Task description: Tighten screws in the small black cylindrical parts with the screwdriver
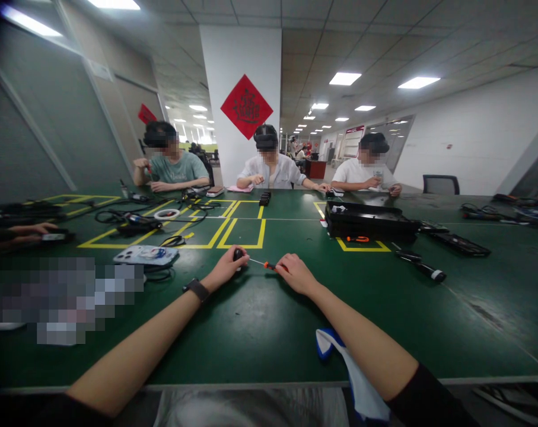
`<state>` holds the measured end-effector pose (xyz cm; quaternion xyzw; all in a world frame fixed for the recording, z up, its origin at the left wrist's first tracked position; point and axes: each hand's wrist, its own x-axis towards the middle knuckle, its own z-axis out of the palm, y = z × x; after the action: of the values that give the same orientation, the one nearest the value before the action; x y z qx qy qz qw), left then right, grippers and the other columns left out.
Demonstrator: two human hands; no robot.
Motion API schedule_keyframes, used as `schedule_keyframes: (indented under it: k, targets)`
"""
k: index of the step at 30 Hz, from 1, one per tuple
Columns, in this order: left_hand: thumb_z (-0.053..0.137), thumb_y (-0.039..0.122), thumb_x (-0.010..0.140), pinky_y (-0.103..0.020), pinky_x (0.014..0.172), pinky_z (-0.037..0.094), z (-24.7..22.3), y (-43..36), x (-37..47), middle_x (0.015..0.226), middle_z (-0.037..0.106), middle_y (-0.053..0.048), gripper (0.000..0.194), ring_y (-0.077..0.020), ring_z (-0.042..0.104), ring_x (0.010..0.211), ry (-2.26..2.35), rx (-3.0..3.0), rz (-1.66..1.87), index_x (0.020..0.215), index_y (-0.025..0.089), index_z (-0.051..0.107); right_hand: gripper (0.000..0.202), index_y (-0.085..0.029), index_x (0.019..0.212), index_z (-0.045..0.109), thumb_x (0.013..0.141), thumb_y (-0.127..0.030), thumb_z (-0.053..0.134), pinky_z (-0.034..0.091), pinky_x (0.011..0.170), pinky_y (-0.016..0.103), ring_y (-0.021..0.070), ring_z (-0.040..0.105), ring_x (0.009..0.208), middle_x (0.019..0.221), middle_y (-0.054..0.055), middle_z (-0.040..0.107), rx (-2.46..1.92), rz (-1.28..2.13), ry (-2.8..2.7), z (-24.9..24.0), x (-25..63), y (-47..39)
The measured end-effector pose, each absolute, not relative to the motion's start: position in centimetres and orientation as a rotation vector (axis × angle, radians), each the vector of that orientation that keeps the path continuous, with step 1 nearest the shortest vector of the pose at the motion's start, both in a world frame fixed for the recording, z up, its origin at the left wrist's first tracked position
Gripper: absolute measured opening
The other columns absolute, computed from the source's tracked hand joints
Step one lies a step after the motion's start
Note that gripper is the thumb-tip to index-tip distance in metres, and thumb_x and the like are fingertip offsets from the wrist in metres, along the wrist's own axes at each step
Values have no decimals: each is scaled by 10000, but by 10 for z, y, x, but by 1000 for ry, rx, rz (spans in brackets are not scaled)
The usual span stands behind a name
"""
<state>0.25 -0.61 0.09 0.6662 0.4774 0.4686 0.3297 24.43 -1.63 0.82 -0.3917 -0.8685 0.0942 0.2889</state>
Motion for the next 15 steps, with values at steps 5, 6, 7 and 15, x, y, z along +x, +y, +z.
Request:
schedule_keyframes:
  k: [5, 6, 7, 15]
  targets:
    - [516, 430, 727, -233, 577, 422, 2, -7, 2, 765, 545, 13, 293, -115, 558, 659, 1255, 1744, 1206, 890, 189, 479, 202, -171, 906, 539, 806, -346, 518, 380, 728, 295, 158, 464, 799, 861, 46, 531, -1057, 296, -2318, 6, 246, -18]
    - [515, 427, 728, -234, 577, 422, 2, -7, 2, 764, 544, 13, 289, -116, 560, 659, 1253, 1742, 1203, 888, 189, 478, 220, -173, 919, 531, 791, -352, 539, 382, 723, 294, 157, 466, 792, 867, 46, 528, -1066, 307, -2313, 6, 246, -18]
    - [514, 424, 729, -234, 576, 423, 2, -7, 2, 765, 543, 13, 285, -116, 560, 659, 1251, 1740, 1204, 885, 188, 478, 240, -173, 929, 525, 778, -358, 555, 384, 723, 295, 158, 466, 794, 877, 48, 525, -1075, 313, -2307, 6, 245, -19]
    - [511, 419, 732, -240, 582, 421, 0, -5, 1, 776, 544, 11, 278, -116, 558, 659, 1256, 1757, 1212, 883, 187, 482, 252, -181, 951, 560, 849, -376, 438, 367, 801, 330, 183, 448, 912, 921, 64, 542, -1050, 285, -2318, 11, 249, -16]
